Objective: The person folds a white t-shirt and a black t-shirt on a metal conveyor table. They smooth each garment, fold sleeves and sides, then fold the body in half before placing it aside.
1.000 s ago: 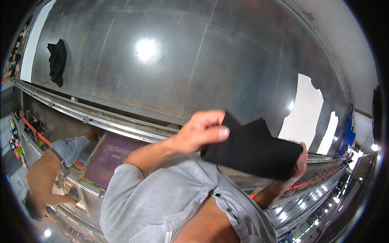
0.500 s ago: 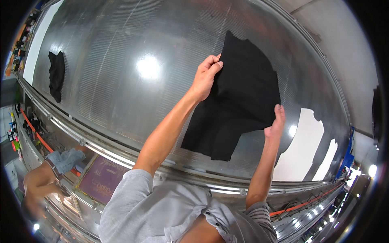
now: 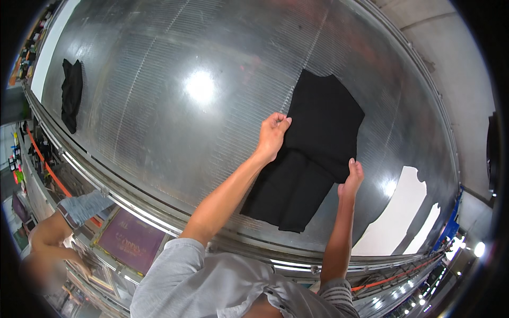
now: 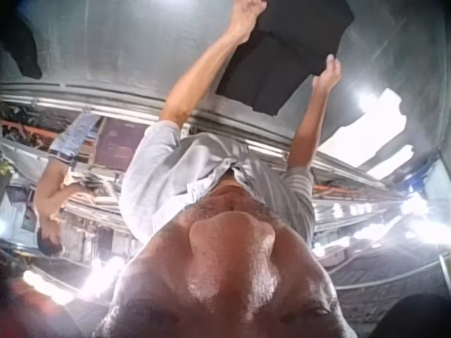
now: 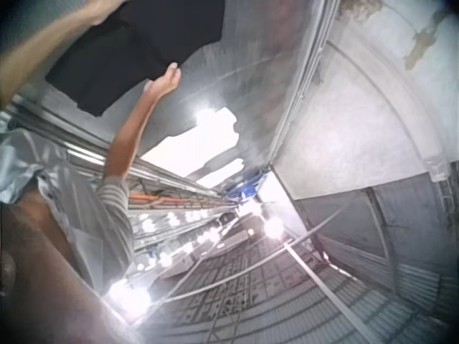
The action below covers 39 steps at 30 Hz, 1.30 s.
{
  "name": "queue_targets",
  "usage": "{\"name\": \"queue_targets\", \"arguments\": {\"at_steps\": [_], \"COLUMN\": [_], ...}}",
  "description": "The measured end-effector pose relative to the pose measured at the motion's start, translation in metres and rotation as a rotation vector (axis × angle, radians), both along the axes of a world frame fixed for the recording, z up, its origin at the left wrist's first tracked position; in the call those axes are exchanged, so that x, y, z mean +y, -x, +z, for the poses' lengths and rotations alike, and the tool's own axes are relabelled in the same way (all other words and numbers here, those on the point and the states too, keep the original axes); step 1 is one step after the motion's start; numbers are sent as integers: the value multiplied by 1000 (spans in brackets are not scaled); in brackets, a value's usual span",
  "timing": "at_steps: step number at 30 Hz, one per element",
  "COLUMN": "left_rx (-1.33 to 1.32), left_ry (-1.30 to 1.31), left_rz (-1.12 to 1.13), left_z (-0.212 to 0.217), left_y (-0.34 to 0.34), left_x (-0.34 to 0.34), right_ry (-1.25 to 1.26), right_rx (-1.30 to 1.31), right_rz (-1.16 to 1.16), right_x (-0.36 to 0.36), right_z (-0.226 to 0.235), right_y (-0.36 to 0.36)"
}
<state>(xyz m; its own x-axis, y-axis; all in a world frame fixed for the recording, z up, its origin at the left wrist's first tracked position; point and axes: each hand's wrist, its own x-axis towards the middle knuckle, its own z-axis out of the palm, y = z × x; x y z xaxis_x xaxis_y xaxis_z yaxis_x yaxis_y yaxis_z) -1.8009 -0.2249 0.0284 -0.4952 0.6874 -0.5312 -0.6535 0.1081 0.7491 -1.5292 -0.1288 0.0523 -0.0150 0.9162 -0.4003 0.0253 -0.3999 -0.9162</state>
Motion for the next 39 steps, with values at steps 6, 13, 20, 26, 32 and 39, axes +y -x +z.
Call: {"name": "queue_targets", "arguments": {"at_steps": [6,13,20,26,32,39], "left_rx": [-38,565,498,603,482,45], "left_ry": [-53,-51,3,-49,-86,-55], "left_rz": [11,-162,-230,-180,-71,51], "left_z": [1,28,18,18,5,0], "left_y": [-1,-11,-6,-13,-20,-19], "left_x": [-2,23,21,24,24,-5], "right_ry": [36,106,110,94,84,66], "right_rx": [21,-16,-76,-53,-43,-151], "right_rz": [-9,-13,-57,-18,21,-29], "right_x": [-8,-14,-16,-16,-17,-28], "right_z": [-9,-16,-8,-19,-15,2], "right_y": [0,9,22,12,14,22]}}
